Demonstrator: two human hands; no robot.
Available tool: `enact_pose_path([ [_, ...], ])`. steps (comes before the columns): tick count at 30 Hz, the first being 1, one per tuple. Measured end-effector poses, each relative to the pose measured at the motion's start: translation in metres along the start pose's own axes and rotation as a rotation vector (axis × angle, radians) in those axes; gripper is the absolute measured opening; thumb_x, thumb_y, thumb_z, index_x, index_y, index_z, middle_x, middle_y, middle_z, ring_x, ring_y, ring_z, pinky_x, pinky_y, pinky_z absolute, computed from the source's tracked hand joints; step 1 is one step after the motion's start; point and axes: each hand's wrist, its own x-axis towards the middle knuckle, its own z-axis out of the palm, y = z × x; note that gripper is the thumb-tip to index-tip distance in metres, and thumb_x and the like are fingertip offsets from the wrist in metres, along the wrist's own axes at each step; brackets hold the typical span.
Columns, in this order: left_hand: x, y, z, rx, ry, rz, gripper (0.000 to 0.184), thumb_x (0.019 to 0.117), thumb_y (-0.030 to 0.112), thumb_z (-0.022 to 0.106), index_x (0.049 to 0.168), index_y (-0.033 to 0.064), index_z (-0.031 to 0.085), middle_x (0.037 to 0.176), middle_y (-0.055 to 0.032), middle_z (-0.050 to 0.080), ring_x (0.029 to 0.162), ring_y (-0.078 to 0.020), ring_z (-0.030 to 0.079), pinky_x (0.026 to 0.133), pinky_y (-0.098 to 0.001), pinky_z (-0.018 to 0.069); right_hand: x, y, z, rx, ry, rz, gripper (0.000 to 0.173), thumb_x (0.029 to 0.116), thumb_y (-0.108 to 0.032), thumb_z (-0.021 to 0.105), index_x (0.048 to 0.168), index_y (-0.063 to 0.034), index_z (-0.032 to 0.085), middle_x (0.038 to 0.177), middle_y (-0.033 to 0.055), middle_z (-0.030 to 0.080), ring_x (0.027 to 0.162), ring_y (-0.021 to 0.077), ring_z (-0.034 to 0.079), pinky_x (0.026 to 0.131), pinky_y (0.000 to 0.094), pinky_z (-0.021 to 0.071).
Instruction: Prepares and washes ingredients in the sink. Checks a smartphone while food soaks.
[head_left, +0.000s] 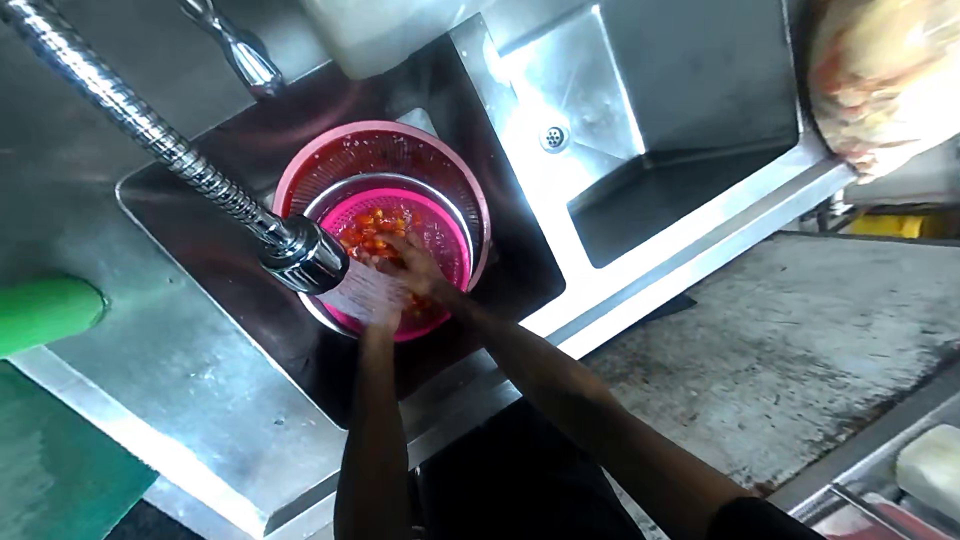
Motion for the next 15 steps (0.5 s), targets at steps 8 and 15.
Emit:
enact_pose_path([
  [8,-0.007,0.006,0.006,0.031,0.131,0.046,0.035,0.1036,0.039,0.059,0.129,0.015,0.059,0.102,-0.0025,0.067,0.086,-0.0127,0.065,0.071,-0.033,0.0577,-0.037,-0.042,-0.016,0.32,0.312,0.13,0.03,0.1062,-0.035,0.056,0.114,-0.0092,0.07,0.098,0.0153,0.071,0.085,0.029,0.069,0.073,0.0521,0.0563],
  [15,-0.049,0.037,0.011,0.52,0.033,0.097,0.04,0.0998,0.005,0.061,0.137,-0.005,0.051,0.122,-0.0205,0.062,0.104,-0.0234,0.065,0.088,-0.041,0.0587,-0.025,-0.051,-0.043,0.235,0.085,0.344,0.082,0.1018,-0.072,0.024,0.102,-0.0075,0.075,0.1,0.0185,0.072,0.097,0.0356,0.069,0.085,0.0641,0.0521],
])
